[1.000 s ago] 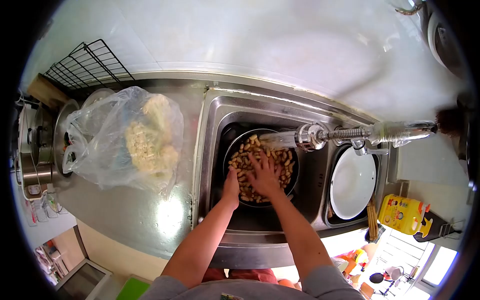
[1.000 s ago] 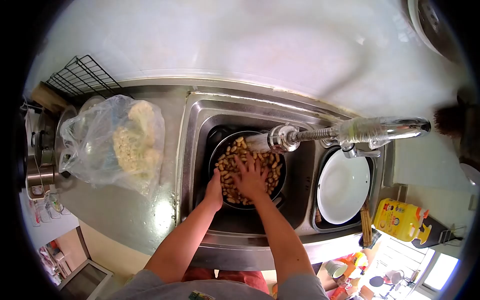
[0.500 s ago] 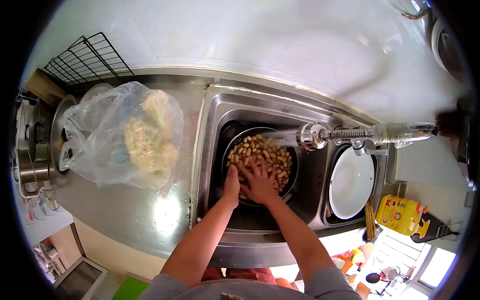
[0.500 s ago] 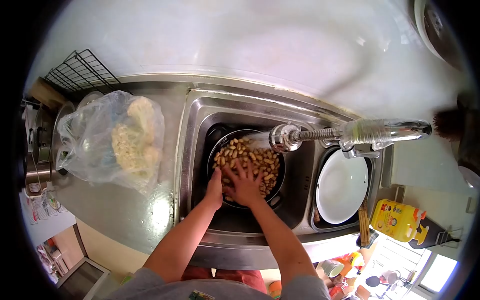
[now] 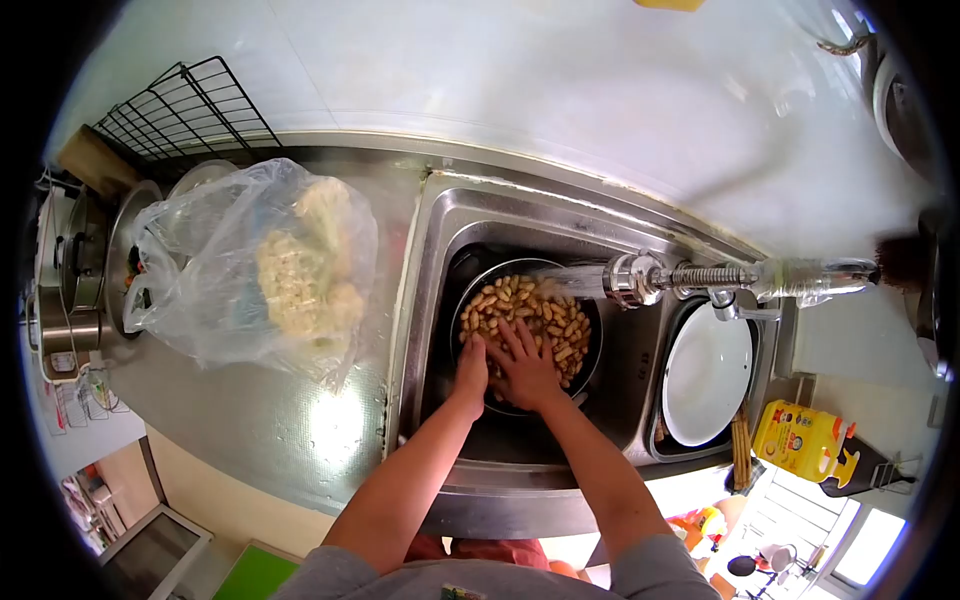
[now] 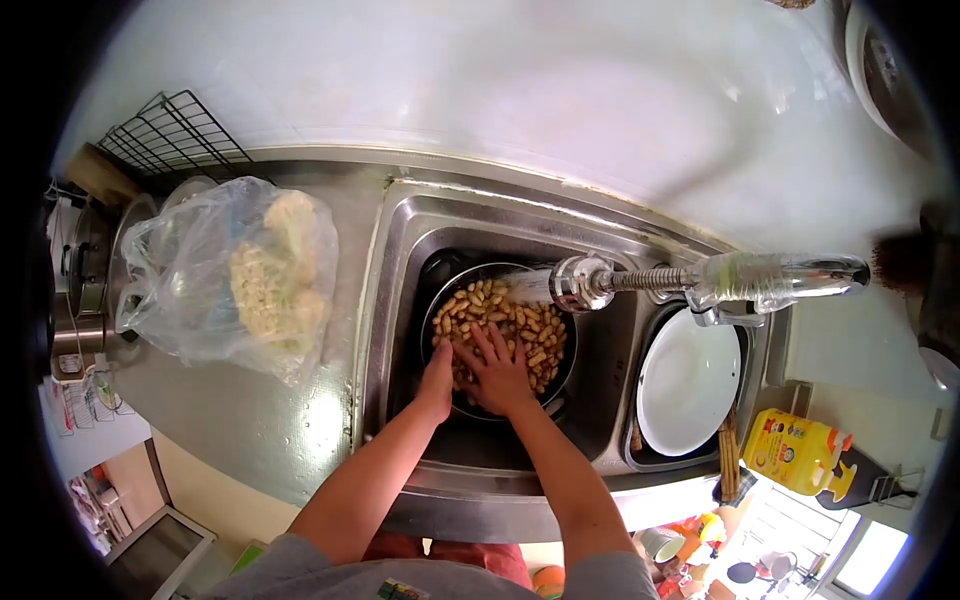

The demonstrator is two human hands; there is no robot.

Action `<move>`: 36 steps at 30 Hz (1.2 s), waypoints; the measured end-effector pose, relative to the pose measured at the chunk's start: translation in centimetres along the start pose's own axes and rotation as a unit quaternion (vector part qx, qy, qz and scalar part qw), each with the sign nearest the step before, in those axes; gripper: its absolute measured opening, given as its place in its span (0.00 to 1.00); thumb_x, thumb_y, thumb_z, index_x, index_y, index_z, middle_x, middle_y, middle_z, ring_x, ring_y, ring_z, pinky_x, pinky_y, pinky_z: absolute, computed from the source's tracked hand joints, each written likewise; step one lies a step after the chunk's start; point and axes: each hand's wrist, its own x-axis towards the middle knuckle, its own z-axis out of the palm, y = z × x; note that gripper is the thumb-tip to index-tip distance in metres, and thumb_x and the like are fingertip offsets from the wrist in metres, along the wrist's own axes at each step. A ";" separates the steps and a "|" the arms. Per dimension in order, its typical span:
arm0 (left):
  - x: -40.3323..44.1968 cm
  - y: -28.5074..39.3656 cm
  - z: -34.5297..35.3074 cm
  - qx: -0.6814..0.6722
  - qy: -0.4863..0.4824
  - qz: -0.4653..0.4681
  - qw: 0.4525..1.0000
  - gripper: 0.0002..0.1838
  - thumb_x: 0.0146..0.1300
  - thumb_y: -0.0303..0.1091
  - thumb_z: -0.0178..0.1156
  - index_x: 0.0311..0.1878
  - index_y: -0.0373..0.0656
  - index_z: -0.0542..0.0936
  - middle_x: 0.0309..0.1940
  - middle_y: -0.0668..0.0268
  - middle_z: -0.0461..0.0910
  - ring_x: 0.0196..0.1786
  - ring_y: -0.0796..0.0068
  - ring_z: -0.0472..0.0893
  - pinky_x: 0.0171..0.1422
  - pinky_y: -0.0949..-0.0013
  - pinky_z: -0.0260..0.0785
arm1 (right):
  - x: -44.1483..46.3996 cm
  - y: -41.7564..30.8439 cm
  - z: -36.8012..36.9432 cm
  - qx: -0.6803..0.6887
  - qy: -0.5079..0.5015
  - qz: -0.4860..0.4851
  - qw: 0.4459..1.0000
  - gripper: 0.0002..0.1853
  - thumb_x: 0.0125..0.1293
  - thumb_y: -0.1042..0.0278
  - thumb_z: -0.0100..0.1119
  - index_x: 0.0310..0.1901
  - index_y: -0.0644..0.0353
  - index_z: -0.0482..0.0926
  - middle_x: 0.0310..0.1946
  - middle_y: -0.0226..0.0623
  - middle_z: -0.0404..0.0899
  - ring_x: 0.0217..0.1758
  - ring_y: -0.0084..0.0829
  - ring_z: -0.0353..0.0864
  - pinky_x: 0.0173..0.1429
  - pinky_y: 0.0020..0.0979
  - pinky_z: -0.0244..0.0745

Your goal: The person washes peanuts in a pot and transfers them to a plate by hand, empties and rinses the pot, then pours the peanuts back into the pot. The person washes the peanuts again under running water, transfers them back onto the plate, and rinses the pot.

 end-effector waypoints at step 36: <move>1.1 1.8 2.5 0.016 0.015 -0.058 0.998 0.20 0.68 0.42 0.50 0.58 0.41 0.69 0.55 0.63 0.73 0.57 0.65 0.72 0.61 0.63 0.63 | -1.3 4.3 -3.2 0.442 0.143 0.239 0.852 0.25 0.60 0.66 0.57 0.59 0.61 0.69 0.54 0.50 0.71 0.55 0.47 0.73 0.57 0.40 0.70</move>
